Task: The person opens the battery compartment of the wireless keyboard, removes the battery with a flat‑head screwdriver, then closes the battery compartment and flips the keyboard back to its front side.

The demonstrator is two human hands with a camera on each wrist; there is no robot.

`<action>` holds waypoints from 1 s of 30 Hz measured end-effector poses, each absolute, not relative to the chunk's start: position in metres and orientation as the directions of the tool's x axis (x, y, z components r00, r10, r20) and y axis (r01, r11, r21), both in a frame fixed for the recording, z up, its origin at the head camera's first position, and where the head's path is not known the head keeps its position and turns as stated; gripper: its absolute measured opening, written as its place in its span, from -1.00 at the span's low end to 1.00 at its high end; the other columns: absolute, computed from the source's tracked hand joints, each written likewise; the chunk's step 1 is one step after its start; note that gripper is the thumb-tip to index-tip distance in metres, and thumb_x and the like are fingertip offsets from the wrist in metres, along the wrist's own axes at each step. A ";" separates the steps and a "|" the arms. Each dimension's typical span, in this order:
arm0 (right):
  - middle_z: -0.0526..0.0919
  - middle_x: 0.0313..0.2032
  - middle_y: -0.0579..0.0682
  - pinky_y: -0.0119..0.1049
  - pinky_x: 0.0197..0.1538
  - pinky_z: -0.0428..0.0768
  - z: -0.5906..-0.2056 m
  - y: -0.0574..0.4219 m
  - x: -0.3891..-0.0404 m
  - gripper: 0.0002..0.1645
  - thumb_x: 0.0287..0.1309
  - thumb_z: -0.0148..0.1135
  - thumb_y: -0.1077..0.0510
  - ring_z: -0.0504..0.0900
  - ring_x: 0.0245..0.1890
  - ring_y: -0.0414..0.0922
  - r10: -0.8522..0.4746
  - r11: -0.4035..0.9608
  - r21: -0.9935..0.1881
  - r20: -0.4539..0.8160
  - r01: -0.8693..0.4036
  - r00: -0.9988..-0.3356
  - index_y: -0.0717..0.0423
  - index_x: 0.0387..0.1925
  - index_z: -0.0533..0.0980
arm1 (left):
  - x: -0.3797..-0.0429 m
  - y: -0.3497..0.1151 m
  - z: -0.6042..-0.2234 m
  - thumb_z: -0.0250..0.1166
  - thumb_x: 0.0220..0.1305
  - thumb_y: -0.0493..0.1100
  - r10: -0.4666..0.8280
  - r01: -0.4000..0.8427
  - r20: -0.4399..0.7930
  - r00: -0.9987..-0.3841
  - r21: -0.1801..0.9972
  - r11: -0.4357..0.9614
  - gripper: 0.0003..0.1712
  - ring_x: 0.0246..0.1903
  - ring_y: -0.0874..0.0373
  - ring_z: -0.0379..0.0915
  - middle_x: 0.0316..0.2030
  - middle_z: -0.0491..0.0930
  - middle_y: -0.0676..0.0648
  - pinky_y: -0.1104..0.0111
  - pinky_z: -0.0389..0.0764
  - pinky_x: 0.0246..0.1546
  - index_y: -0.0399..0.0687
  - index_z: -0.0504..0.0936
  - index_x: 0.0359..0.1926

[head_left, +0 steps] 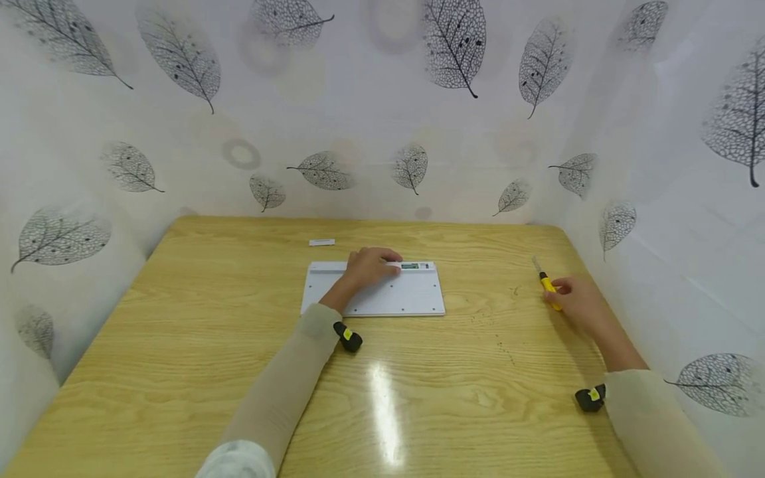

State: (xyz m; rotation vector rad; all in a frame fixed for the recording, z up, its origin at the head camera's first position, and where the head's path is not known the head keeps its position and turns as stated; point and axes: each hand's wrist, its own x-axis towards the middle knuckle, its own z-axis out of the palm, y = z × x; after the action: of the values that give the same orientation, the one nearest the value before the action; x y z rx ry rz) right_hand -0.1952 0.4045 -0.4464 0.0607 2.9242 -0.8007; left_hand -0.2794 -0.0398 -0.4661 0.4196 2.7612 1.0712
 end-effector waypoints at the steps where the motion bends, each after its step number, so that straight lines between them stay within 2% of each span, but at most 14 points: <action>1: 0.55 0.04 0.49 0.01 -0.08 0.59 -0.447 0.404 -0.195 -0.26 0.41 0.18 -0.06 0.56 -0.03 0.27 0.019 0.865 -0.496 -0.125 0.079 -0.992 0.55 0.23 0.37 | -0.279 -0.040 -0.466 0.36 0.33 0.03 0.312 0.205 -0.039 -0.949 0.677 0.707 -0.69 0.12 0.10 0.50 0.06 0.71 0.12 0.07 0.18 0.16 0.21 0.73 0.07; 5: 0.50 0.09 0.52 0.15 0.01 0.54 -0.449 0.403 -0.195 -0.23 0.39 0.20 -0.05 0.53 0.02 0.32 0.040 0.862 -0.493 -0.158 0.114 -0.987 0.57 0.26 0.32 | -0.280 -0.040 -0.467 0.35 0.33 0.05 0.315 0.210 -0.037 -0.948 0.671 0.711 -0.68 0.13 0.11 0.49 0.07 0.71 0.13 0.08 0.18 0.16 0.22 0.72 0.08; 7: 0.48 0.11 0.54 0.16 0.02 0.53 -0.449 0.402 -0.194 -0.26 0.38 0.20 0.00 0.51 0.03 0.32 0.045 0.855 -0.503 -0.167 0.125 -0.985 0.59 0.25 0.32 | -0.280 -0.040 -0.467 0.35 0.33 0.05 0.317 0.214 -0.034 -0.948 0.670 0.711 -0.68 0.13 0.10 0.49 0.07 0.71 0.13 0.08 0.18 0.16 0.22 0.72 0.08; 11: 0.49 0.10 0.54 0.09 -0.04 0.54 -0.448 0.401 -0.193 -0.34 0.37 0.18 0.07 0.51 -0.01 0.31 0.051 0.855 -0.504 -0.162 0.127 -0.986 0.61 0.20 0.36 | -0.279 -0.041 -0.466 0.35 0.33 0.04 0.318 0.215 -0.029 -0.948 0.677 0.704 -0.68 0.13 0.09 0.49 0.07 0.71 0.12 0.07 0.18 0.16 0.22 0.72 0.08; 18: 0.53 0.05 0.51 -0.20 -0.18 0.50 -0.448 0.401 -0.188 -0.42 0.38 0.15 0.11 0.54 -0.07 0.24 0.066 0.847 -0.520 -0.106 0.112 -0.992 0.57 0.17 0.41 | -0.278 -0.040 -0.465 0.36 0.33 0.04 0.320 0.223 -0.021 -0.947 0.676 0.702 -0.68 0.13 0.09 0.50 0.07 0.71 0.12 0.07 0.19 0.15 0.21 0.73 0.07; 20: 0.53 0.03 0.49 -0.19 -0.18 0.49 -0.448 0.403 -0.187 -0.43 0.39 0.15 0.10 0.53 -0.08 0.23 0.078 0.847 -0.520 -0.092 0.114 -0.993 0.56 0.17 0.42 | -0.278 -0.040 -0.465 0.35 0.33 0.05 0.317 0.219 -0.024 -0.948 0.675 0.705 -0.69 0.12 0.09 0.50 0.07 0.71 0.12 0.08 0.19 0.15 0.22 0.73 0.07; 26: 0.52 0.04 0.48 0.03 -0.09 0.51 -0.443 0.404 -0.182 -0.43 0.39 0.07 0.10 0.51 -0.04 0.28 0.106 0.841 -0.526 -0.062 0.123 -0.992 0.49 0.22 0.42 | -0.278 -0.040 -0.466 0.35 0.33 0.04 0.310 0.206 -0.032 -0.950 0.682 0.702 -0.70 0.12 0.10 0.49 0.07 0.71 0.12 0.08 0.19 0.15 0.21 0.73 0.06; 30: 0.55 0.04 0.47 -0.08 -0.11 0.48 -0.437 0.400 -0.179 -0.46 0.40 0.05 0.08 0.53 -0.02 0.28 0.142 0.828 -0.547 -0.013 0.125 -0.990 0.42 0.21 0.45 | -0.278 -0.040 -0.465 0.35 0.33 0.04 0.312 0.208 -0.030 -0.949 0.685 0.699 -0.69 0.13 0.10 0.50 0.07 0.71 0.11 0.07 0.19 0.16 0.20 0.73 0.06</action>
State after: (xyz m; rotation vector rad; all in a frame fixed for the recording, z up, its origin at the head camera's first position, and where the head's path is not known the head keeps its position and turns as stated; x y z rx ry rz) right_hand -0.1790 0.4000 -0.4373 0.2213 3.0303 -0.9044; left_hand -0.2777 -0.0404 -0.4654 0.4256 2.7608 1.0863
